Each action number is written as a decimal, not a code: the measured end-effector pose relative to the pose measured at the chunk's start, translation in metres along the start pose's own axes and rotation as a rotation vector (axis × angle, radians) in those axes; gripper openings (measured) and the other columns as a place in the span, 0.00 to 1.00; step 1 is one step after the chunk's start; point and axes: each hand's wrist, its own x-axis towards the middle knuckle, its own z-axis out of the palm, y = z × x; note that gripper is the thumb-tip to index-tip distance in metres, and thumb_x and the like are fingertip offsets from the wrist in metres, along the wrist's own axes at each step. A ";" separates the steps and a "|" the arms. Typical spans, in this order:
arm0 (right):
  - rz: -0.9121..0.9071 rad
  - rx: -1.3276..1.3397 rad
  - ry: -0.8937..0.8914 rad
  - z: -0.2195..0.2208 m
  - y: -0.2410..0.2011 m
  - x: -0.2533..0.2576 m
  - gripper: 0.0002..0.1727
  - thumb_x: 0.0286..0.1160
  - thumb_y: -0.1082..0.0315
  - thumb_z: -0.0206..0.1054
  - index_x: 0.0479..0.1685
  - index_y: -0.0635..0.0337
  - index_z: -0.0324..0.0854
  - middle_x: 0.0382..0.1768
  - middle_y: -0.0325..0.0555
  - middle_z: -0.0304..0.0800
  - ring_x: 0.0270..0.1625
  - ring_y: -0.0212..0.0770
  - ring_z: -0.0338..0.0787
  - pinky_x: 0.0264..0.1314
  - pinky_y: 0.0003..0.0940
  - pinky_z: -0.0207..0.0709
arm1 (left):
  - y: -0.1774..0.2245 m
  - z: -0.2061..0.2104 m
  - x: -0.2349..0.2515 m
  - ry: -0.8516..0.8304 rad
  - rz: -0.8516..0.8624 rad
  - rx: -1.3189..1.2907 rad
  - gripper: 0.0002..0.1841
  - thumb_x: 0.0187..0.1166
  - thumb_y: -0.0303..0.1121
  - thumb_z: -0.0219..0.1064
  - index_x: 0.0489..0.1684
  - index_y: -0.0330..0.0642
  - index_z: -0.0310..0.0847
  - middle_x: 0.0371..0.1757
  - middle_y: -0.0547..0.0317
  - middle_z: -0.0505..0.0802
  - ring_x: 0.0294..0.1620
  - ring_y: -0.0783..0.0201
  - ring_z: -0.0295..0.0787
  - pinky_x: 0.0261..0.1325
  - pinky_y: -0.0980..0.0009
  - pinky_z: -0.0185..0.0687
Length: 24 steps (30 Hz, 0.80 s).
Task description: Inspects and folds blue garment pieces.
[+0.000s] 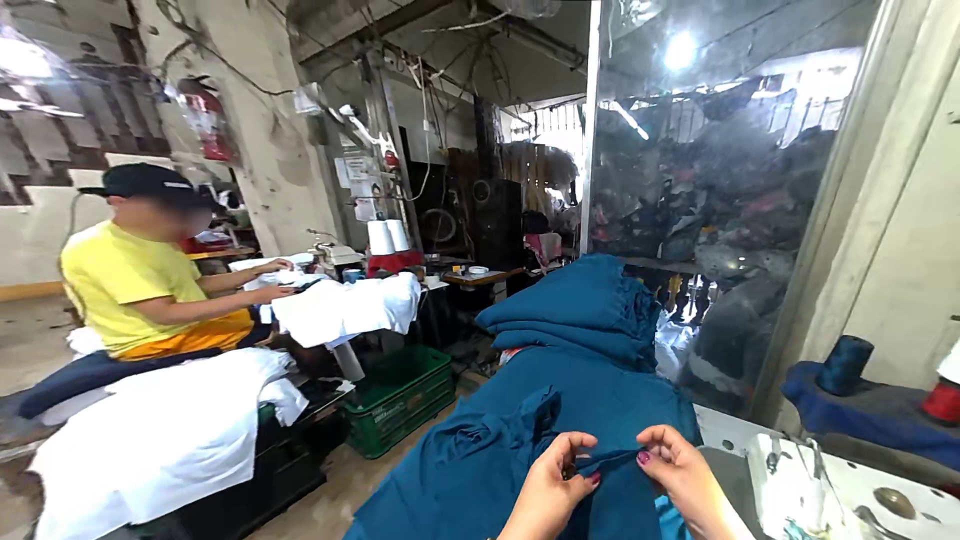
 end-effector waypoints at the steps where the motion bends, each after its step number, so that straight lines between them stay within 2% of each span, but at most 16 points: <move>1: 0.095 -0.075 -0.001 0.000 0.008 0.007 0.15 0.76 0.77 0.65 0.61 0.64 0.78 0.31 0.42 0.84 0.23 0.31 0.81 0.25 0.27 0.77 | -0.006 0.001 0.006 -0.019 -0.073 0.105 0.24 0.71 0.23 0.71 0.69 0.36 0.77 0.52 0.53 0.92 0.47 0.65 0.91 0.53 0.67 0.88; 3: 0.247 -0.288 -0.014 0.002 0.022 0.020 0.20 0.80 0.73 0.65 0.70 0.62 0.75 0.38 0.48 0.87 0.28 0.39 0.86 0.32 0.36 0.82 | -0.016 0.003 0.014 -0.050 -0.152 0.360 0.28 0.75 0.24 0.70 0.77 0.40 0.73 0.63 0.48 0.89 0.50 0.58 0.91 0.55 0.61 0.87; 4: 0.269 -0.398 -0.009 0.003 0.027 0.024 0.23 0.81 0.72 0.65 0.74 0.60 0.73 0.45 0.51 0.89 0.38 0.42 0.90 0.43 0.40 0.85 | -0.019 0.004 0.016 -0.052 -0.153 0.479 0.30 0.75 0.25 0.70 0.80 0.42 0.71 0.71 0.45 0.83 0.54 0.55 0.90 0.57 0.59 0.87; 5: 0.245 -0.464 0.013 0.002 0.032 0.024 0.26 0.80 0.71 0.66 0.78 0.60 0.72 0.56 0.55 0.89 0.51 0.48 0.91 0.57 0.45 0.84 | -0.018 0.004 0.015 -0.030 -0.135 0.579 0.32 0.75 0.26 0.70 0.83 0.45 0.70 0.80 0.43 0.77 0.57 0.54 0.89 0.59 0.59 0.87; 6: 0.184 -0.483 0.048 0.002 0.037 0.024 0.28 0.79 0.72 0.66 0.80 0.62 0.70 0.65 0.60 0.85 0.61 0.52 0.89 0.66 0.48 0.81 | -0.015 0.003 0.011 0.010 -0.092 0.641 0.32 0.75 0.27 0.69 0.84 0.46 0.70 0.84 0.41 0.72 0.64 0.51 0.86 0.64 0.59 0.85; 7: 0.097 -0.491 0.089 0.002 0.042 0.022 0.28 0.78 0.73 0.65 0.79 0.64 0.71 0.70 0.62 0.81 0.65 0.54 0.87 0.67 0.48 0.81 | -0.009 -0.001 0.004 0.049 -0.059 0.665 0.30 0.77 0.28 0.68 0.84 0.46 0.71 0.85 0.40 0.71 0.71 0.50 0.83 0.69 0.60 0.83; 8: -0.011 -0.515 0.129 0.002 0.045 0.019 0.26 0.77 0.74 0.63 0.78 0.64 0.73 0.71 0.62 0.80 0.61 0.53 0.89 0.62 0.46 0.84 | -0.007 -0.007 -0.004 0.112 -0.012 0.641 0.27 0.79 0.29 0.66 0.81 0.42 0.74 0.82 0.40 0.76 0.70 0.50 0.84 0.69 0.60 0.82; 10: -0.306 -0.592 0.207 0.002 0.055 0.015 0.21 0.75 0.74 0.62 0.68 0.63 0.83 0.63 0.59 0.86 0.53 0.49 0.92 0.55 0.43 0.87 | -0.019 -0.027 -0.026 0.268 0.092 0.558 0.19 0.80 0.32 0.65 0.67 0.35 0.83 0.62 0.46 0.91 0.58 0.57 0.91 0.60 0.63 0.87; 11: -0.461 -0.631 0.231 0.004 0.059 0.013 0.18 0.74 0.74 0.62 0.60 0.61 0.88 0.58 0.56 0.90 0.53 0.49 0.92 0.54 0.45 0.87 | -0.025 -0.036 -0.041 0.332 0.113 0.509 0.16 0.79 0.31 0.65 0.60 0.34 0.86 0.52 0.51 0.94 0.50 0.63 0.93 0.54 0.66 0.89; 13: -0.679 -0.705 0.201 0.017 0.059 0.005 0.15 0.70 0.74 0.61 0.46 0.55 0.93 0.48 0.47 0.95 0.52 0.49 0.93 0.54 0.52 0.85 | -0.033 -0.048 -0.076 0.385 0.070 0.456 0.12 0.78 0.30 0.66 0.52 0.34 0.88 0.44 0.55 0.95 0.43 0.69 0.93 0.51 0.70 0.90; 15: -0.701 -0.810 0.048 0.034 0.053 -0.010 0.15 0.68 0.74 0.61 0.42 0.50 0.94 0.45 0.41 0.96 0.52 0.49 0.94 0.52 0.53 0.83 | -0.041 -0.050 -0.106 0.312 0.058 0.572 0.11 0.77 0.28 0.68 0.51 0.32 0.89 0.46 0.48 0.95 0.46 0.61 0.94 0.55 0.62 0.90; 18: -0.422 -1.000 -0.268 0.048 0.041 -0.022 0.17 0.73 0.77 0.61 0.53 0.53 0.92 0.55 0.50 0.93 0.63 0.56 0.89 0.60 0.58 0.79 | -0.059 -0.040 -0.126 0.122 -0.002 0.877 0.19 0.74 0.37 0.73 0.60 0.37 0.89 0.61 0.36 0.89 0.64 0.37 0.87 0.66 0.42 0.82; 19: -0.345 -1.030 -0.315 0.050 0.038 -0.021 0.18 0.74 0.77 0.60 0.56 0.54 0.91 0.58 0.51 0.92 0.66 0.57 0.87 0.63 0.57 0.78 | -0.066 -0.038 -0.128 0.111 0.018 0.949 0.19 0.74 0.40 0.73 0.59 0.39 0.89 0.62 0.36 0.89 0.64 0.36 0.86 0.65 0.41 0.83; 21: -0.236 -1.029 -0.373 0.047 0.029 -0.022 0.19 0.79 0.75 0.57 0.61 0.54 0.89 0.63 0.50 0.90 0.70 0.55 0.84 0.70 0.55 0.75 | -0.076 -0.041 -0.127 0.154 0.115 0.986 0.14 0.73 0.37 0.73 0.50 0.39 0.92 0.55 0.40 0.92 0.57 0.39 0.91 0.58 0.45 0.87; 22: -0.259 -0.999 -0.345 0.046 0.027 -0.027 0.18 0.80 0.74 0.57 0.60 0.54 0.90 0.63 0.50 0.90 0.69 0.55 0.85 0.70 0.56 0.75 | -0.075 -0.045 -0.125 0.165 0.131 0.951 0.11 0.73 0.34 0.72 0.46 0.39 0.93 0.52 0.42 0.93 0.54 0.42 0.93 0.56 0.46 0.89; 24: -0.542 -0.897 -0.133 0.048 0.039 -0.040 0.15 0.74 0.73 0.60 0.49 0.52 0.93 0.53 0.46 0.95 0.57 0.51 0.93 0.56 0.55 0.83 | -0.065 -0.056 -0.119 0.141 0.073 0.830 0.08 0.74 0.29 0.71 0.43 0.37 0.94 0.47 0.46 0.95 0.49 0.50 0.95 0.56 0.51 0.90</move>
